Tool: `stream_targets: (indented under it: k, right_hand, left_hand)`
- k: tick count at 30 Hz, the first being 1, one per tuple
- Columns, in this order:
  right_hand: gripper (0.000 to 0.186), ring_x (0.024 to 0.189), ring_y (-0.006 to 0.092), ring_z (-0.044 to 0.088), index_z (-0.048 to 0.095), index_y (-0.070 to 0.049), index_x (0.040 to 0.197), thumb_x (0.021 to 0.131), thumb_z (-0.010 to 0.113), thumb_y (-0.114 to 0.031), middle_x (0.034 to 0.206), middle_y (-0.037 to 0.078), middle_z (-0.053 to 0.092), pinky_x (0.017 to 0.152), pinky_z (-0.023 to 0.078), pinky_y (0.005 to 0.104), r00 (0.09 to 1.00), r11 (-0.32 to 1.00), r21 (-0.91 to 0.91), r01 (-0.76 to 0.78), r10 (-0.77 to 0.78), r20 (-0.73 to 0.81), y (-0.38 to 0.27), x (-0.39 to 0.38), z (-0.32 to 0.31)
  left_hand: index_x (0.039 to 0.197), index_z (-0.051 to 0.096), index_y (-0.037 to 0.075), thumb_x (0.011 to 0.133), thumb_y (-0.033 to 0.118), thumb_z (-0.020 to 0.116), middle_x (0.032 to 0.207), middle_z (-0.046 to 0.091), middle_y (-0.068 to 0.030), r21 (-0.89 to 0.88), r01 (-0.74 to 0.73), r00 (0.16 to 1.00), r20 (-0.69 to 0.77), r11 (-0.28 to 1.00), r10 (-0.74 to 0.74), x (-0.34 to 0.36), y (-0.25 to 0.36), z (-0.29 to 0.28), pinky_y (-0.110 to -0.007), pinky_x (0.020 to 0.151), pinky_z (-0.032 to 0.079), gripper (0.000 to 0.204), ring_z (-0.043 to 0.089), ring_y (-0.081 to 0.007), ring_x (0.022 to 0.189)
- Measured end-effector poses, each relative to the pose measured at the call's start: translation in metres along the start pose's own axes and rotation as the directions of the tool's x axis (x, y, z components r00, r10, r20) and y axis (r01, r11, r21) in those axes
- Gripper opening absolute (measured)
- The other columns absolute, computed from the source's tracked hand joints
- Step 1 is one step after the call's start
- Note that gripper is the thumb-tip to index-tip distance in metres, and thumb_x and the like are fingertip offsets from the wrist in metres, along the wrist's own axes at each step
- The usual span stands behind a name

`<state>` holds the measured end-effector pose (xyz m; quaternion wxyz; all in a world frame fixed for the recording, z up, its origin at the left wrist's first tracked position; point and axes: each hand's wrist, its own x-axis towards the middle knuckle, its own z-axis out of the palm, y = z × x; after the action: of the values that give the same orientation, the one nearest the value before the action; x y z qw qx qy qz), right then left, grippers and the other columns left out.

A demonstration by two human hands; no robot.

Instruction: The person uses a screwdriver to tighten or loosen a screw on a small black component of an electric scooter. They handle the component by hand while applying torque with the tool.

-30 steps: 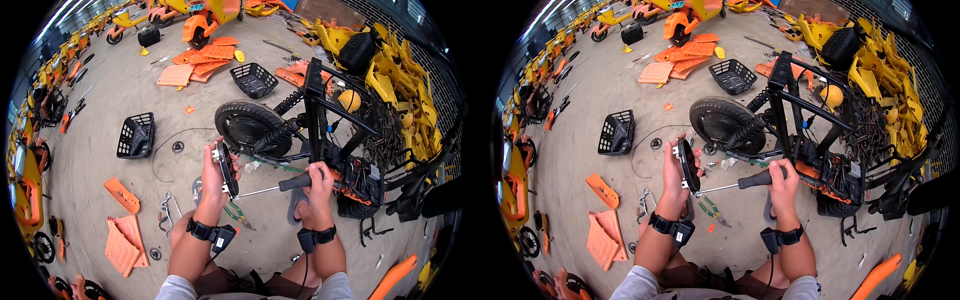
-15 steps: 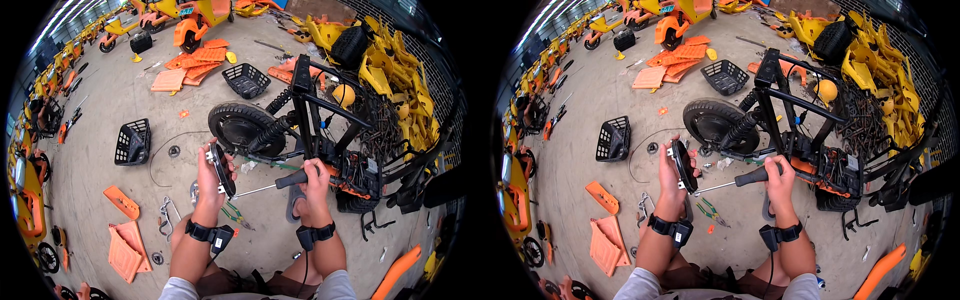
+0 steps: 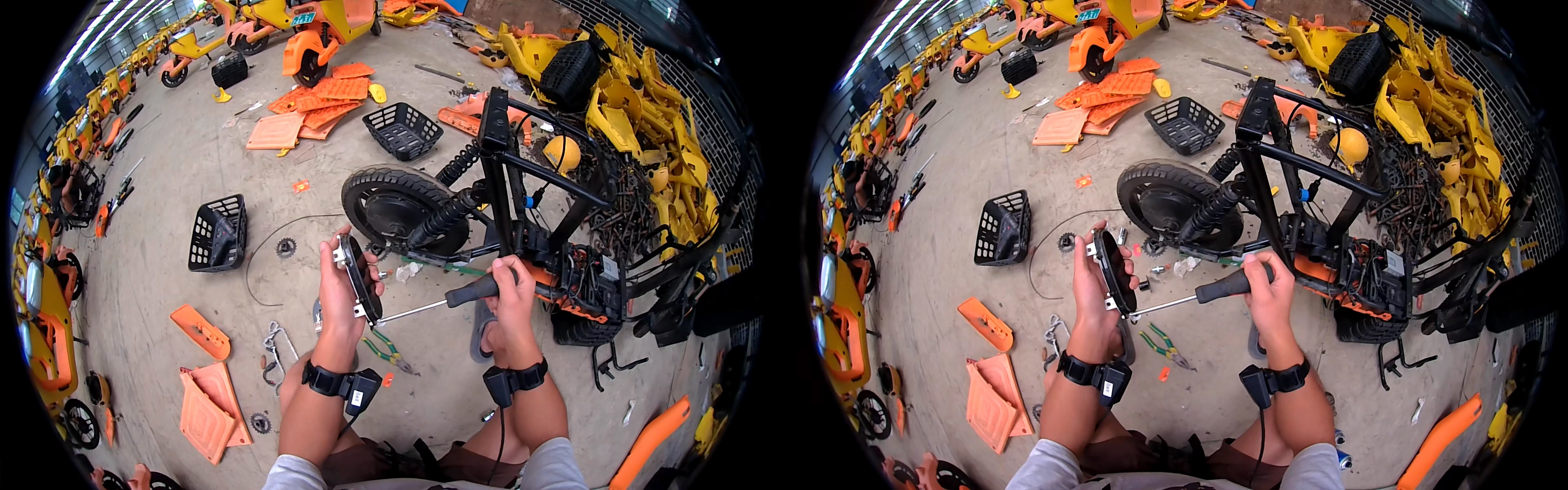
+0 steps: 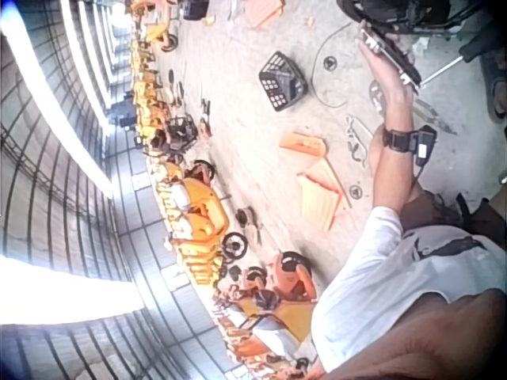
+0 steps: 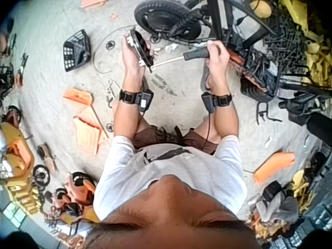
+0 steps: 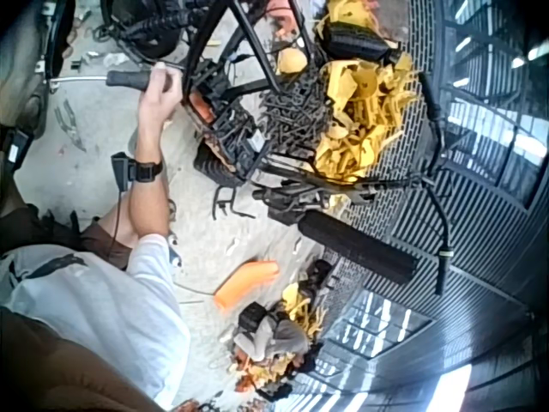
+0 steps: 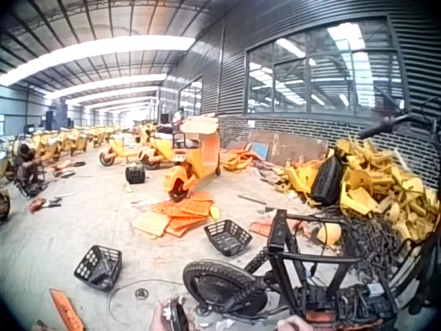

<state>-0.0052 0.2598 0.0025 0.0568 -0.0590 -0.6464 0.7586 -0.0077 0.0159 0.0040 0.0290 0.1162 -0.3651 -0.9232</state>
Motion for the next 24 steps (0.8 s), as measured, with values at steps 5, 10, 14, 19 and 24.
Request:
stream_targets:
  k: [5, 10, 14, 19, 24]
  right_hand:
    - [0.015, 0.047, 0.0013, 0.042, 0.058, -0.006, 0.088, 0.094, 0.064, -0.019, 0.065, -0.004, 0.054, 0.04, 0.029, 0.019, 0.996, 0.999, -0.034, -0.007, 0.01, 0.091, -0.005, -0.004, 0.001]
    - [0.015, 0.049, 0.0027, 0.048, 0.059, -0.006, 0.093, 0.094, 0.065, -0.02, 0.068, -0.002, 0.059, 0.043, 0.036, 0.0192, 0.983, 0.998, -0.07, 0.002, 0.011, 0.183, -0.008, -0.001, -0.003]
    - [0.016, 0.052, 0.0028, 0.05, 0.06, -0.005, 0.097, 0.093, 0.065, -0.019, 0.071, -0.001, 0.06, 0.046, 0.039, 0.0192, 0.972, 0.998, -0.061, -0.013, 0.027, 0.234, -0.015, -0.002, -0.006]
    - [0.019, 0.054, 0.0025, 0.051, 0.06, -0.005, 0.104, 0.093, 0.066, -0.019, 0.073, -0.001, 0.061, 0.048, 0.04, 0.0192, 0.975, 0.997, -0.077, -0.003, 0.02, 0.223, -0.02, -0.005, -0.012]
    - [0.022, 0.056, 0.0024, 0.05, 0.058, -0.005, 0.109, 0.093, 0.066, -0.019, 0.073, -0.002, 0.06, 0.049, 0.039, 0.0193, 0.97, 0.996, -0.088, 0.005, 0.016, 0.241, -0.023, -0.006, -0.016]
  left_hand:
    - [0.142, 0.04, 0.019, 0.104, 0.055, 0.026, 0.085, 0.056, -0.0062, 0.048, -0.007, 0.999, -0.051, 0.999, 0.009, -0.002, 0.003, -0.004, -0.027, 0.051, 0.047, 0.054, 0.054, -0.0114, 0.067]
    - [0.141, 0.042, 0.019, 0.104, 0.054, 0.027, 0.085, 0.058, -0.0064, 0.088, -0.007, 0.995, -0.095, 0.996, 0.015, -0.002, 0.002, -0.002, -0.027, 0.05, 0.047, 0.053, 0.054, -0.0115, 0.065]
    - [0.139, 0.044, 0.019, 0.102, 0.056, 0.031, 0.083, 0.058, -0.0068, 0.103, -0.011, 0.994, -0.111, 0.995, 0.022, -0.002, 0.0, -0.001, -0.029, 0.05, 0.047, 0.053, 0.055, -0.0139, 0.065]
    - [0.138, 0.045, 0.019, 0.102, 0.056, 0.032, 0.082, 0.059, -0.0075, 0.099, -0.008, 0.995, -0.101, 0.995, 0.018, -0.002, -0.006, 0.003, -0.03, 0.05, 0.047, 0.053, 0.055, -0.0153, 0.065]
    - [0.138, 0.045, 0.019, 0.102, 0.055, 0.033, 0.081, 0.06, -0.0078, 0.096, -0.015, 0.995, -0.093, 0.995, 0.024, -0.001, -0.009, 0.004, -0.03, 0.05, 0.047, 0.052, 0.056, -0.0155, 0.065]
